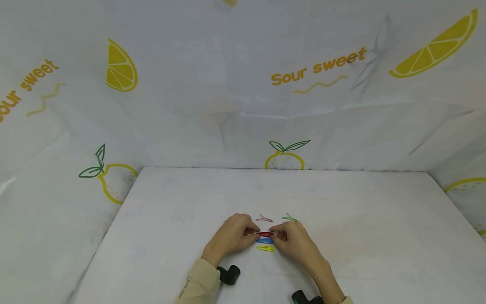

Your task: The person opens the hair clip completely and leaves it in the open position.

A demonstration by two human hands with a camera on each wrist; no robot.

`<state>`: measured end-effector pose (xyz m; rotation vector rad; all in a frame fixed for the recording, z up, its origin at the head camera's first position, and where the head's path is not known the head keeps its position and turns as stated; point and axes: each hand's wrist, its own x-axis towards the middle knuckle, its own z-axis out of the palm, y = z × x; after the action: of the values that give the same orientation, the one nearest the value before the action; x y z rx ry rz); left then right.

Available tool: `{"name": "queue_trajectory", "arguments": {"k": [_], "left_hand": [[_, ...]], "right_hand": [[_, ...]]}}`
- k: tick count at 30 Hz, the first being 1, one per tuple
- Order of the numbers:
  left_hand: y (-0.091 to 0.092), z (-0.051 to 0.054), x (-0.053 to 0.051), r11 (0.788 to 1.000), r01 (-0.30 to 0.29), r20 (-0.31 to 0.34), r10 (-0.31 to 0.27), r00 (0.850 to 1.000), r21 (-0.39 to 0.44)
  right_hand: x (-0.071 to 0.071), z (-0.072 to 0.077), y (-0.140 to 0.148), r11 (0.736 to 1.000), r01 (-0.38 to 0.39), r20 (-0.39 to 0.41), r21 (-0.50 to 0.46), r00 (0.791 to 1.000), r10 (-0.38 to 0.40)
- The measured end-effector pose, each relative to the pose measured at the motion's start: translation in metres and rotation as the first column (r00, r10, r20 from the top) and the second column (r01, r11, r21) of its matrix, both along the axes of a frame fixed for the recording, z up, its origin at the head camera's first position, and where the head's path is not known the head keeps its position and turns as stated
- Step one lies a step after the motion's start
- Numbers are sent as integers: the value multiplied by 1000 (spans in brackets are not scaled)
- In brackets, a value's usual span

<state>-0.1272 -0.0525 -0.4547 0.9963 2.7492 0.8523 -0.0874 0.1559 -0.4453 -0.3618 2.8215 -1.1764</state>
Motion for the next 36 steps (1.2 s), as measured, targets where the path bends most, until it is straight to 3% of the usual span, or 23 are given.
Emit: {"name": "queue_trajectory", "arguments": {"k": [11,27,36], "left_hand": [[5,-2,0,1000,6,-43,-6,999,-17],[5,-2,0,1000,11,-24,-11,1000,-5],[6,0,1,1000,17,-3,-17,1000,16]], "right_hand": [[-2,0,1,1000,-30,-3,0,1000,30],[-3,-2,1,997,-79,4,-17,997,79],[-2,-1,-3,999,-46,-4,17,999,47]]}}
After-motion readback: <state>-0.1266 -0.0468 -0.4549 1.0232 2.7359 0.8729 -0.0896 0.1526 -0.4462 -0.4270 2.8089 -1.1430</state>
